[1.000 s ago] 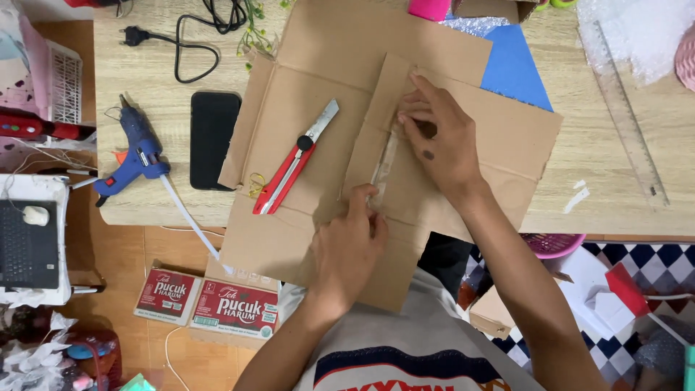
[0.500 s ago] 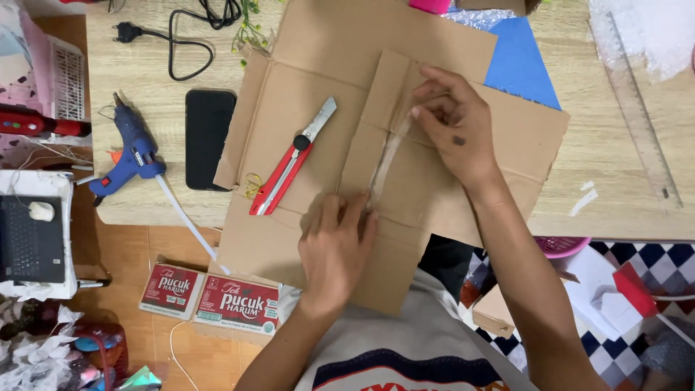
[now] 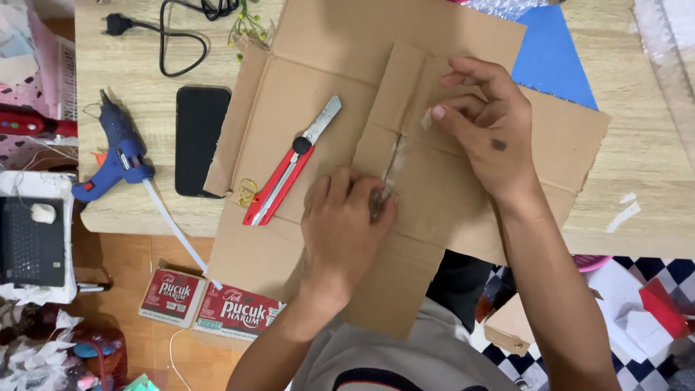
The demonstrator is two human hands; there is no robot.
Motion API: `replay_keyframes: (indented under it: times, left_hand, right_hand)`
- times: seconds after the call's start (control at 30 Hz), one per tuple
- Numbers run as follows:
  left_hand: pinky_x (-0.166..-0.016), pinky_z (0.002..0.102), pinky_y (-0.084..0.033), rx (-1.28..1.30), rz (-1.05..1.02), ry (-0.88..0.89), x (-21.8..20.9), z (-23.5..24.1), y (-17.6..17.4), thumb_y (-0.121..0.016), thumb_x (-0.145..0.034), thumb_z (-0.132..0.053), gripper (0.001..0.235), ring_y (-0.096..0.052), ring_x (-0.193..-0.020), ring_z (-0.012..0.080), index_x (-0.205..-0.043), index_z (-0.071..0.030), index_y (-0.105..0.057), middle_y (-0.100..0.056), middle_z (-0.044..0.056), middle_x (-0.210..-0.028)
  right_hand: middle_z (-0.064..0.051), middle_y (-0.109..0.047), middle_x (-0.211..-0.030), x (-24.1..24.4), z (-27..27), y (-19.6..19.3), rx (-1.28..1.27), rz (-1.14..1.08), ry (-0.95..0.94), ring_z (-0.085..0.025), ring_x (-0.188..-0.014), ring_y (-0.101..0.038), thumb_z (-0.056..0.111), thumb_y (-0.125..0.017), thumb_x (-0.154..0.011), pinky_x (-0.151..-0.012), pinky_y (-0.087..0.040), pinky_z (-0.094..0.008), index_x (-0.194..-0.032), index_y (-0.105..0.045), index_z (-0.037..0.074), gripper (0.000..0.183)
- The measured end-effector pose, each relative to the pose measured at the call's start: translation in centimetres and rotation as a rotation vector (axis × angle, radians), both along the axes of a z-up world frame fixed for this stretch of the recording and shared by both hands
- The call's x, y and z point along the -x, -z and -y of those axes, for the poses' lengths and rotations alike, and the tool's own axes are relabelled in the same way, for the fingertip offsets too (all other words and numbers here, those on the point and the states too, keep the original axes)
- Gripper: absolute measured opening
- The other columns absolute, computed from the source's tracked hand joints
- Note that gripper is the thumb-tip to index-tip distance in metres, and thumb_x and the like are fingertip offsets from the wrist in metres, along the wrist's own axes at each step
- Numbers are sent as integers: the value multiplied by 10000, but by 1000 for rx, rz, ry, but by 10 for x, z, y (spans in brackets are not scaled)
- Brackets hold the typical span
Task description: The person assembles a cardboard structure by applying clear tape to the edges of a flat cardboard piece. They then use a hot glue gun to apply adhesive along the fold lines and press the flaps together to secure the shape.
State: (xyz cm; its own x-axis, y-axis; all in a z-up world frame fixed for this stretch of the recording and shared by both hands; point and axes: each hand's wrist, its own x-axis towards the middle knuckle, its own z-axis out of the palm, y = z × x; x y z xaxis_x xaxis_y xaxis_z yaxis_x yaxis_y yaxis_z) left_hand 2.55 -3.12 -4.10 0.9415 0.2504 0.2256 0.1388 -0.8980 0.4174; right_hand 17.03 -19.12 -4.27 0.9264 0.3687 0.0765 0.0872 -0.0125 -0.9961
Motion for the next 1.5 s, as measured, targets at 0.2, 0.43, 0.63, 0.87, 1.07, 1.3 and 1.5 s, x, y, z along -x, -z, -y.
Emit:
replay_keyframes:
  times: [0.2, 0.43, 0.63, 0.87, 1.07, 1.3, 1.5]
  left_hand:
    - [-838, 479, -432, 32, -108, 147, -16, -10, -10, -734, -798, -310, 556, -565, -947, 321, -1330, -203, -614, -572, 61, -1057]
    - [-905, 406, -403, 412, -107, 165, -24, -17, -24, -766, -802, -303, 246, -614, -1030, 240, -1023, -201, -731, -616, -18, -1028]
    - [-837, 476, -387, 195, -123, 158, -37, -9, -13, -664, -900, -433, 512, -612, -974, 318, -1361, -214, -626, -590, 50, -1057]
    - [-833, 397, -364, 425, -136, 149, -37, -17, -25, -619, -952, -339, 186, -647, -929, 163, -1036, -238, -751, -589, -51, -985]
    - [-891, 485, -426, 668, -27, 292, -34, -27, -34, -627, -990, -282, 251, -603, -1012, 434, -964, -64, -748, -635, 164, -1048]
    - [-756, 366, -547, 642, -167, 214, -12, -28, -48, -682, -912, -178, 197, -736, -855, 275, -1043, -97, -804, -770, 97, -845]
    - [-854, 472, -493, 435, -210, 76, 8, -25, -21, -681, -909, -245, 360, -686, -916, 346, -1204, -49, -741, -778, 114, -854]
  right_hand:
    - [-95, -548, -1291, -10, 13, 20, -328, -72, -24, -208, -859, -646, -87, -646, -984, -873, -571, -285, -1430, -496, 111, 510]
    - [-96, -572, -1279, -11, 8, 21, -359, -81, -57, -213, -831, -642, -66, -652, -978, -880, -575, -319, -1436, -499, 72, 502]
    - [-82, -562, -1283, -11, 8, 19, -380, -141, -103, -219, -835, -623, -50, -641, -983, -848, -553, -332, -1438, -500, 129, 509]
    - [-43, -605, -1298, -17, 10, 28, -507, -237, -59, -194, -895, -645, -75, -607, -990, -848, -531, -282, -1487, -484, 146, 558]
    - [-81, -565, -1204, -21, 0, 40, -331, -51, 76, -213, -966, -721, -130, -642, -954, -806, -584, -292, -1408, -500, 61, 513]
    - [-133, -533, -1183, 2, -17, 13, -18, 221, 50, -274, -936, -738, -97, -717, -944, -828, -624, -370, -1335, -565, 19, 436]
    - [-149, -535, -1188, 17, -27, -2, 243, 485, -7, -346, -931, -767, -86, -716, -957, -845, -641, -435, -1319, -608, -3, 387]
